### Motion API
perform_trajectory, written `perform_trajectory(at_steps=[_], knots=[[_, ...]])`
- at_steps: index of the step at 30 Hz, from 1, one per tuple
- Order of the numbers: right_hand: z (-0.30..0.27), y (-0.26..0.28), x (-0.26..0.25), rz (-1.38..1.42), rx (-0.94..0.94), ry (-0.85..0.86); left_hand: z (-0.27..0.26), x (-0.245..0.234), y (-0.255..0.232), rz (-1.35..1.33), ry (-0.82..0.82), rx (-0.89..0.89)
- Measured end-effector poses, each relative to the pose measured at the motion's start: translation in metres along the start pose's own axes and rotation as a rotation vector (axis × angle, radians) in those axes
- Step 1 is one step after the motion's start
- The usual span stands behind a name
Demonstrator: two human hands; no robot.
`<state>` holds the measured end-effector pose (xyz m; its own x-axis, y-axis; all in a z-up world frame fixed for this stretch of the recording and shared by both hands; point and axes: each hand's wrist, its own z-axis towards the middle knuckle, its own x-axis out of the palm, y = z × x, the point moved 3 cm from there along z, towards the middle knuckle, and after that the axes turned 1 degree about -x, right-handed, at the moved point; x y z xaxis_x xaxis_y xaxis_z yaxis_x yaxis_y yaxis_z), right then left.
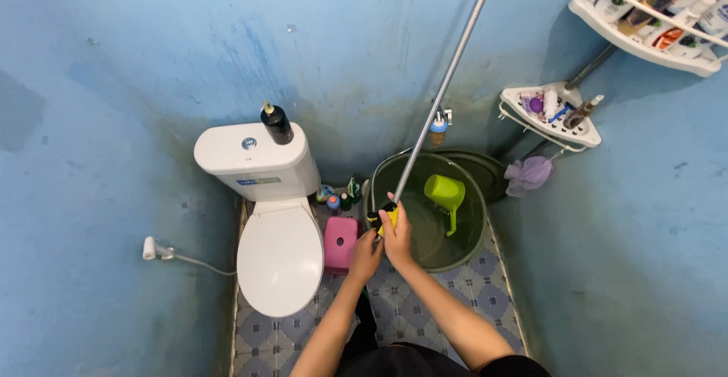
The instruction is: Cleaning a shower hose and shower head using a yellow sponge in a bathroom.
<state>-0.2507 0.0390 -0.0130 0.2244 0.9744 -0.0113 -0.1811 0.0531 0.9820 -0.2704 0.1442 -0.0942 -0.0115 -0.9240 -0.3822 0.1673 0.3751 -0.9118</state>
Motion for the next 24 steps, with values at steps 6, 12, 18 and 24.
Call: perform_trajectory(at_steps=[6, 12, 18, 24], knots=[[-0.039, 0.005, -0.010, -0.070, -0.056, -0.010, -0.041, -0.004, -0.012, -0.019, 0.003, -0.028], [-0.072, 0.009, -0.025, -0.098, -0.050, 0.017, -0.076, 0.002, -0.008, -0.032, -0.013, 0.051], [-0.107, 0.008, -0.035, -0.124, 0.060, 0.088, -0.115, 0.009, 0.007, -0.005, 0.052, 0.007], [-0.125, -0.003, -0.054, -0.170, -0.055, 0.100, -0.146, 0.045, 0.037, -0.424, 0.141, -0.100]])
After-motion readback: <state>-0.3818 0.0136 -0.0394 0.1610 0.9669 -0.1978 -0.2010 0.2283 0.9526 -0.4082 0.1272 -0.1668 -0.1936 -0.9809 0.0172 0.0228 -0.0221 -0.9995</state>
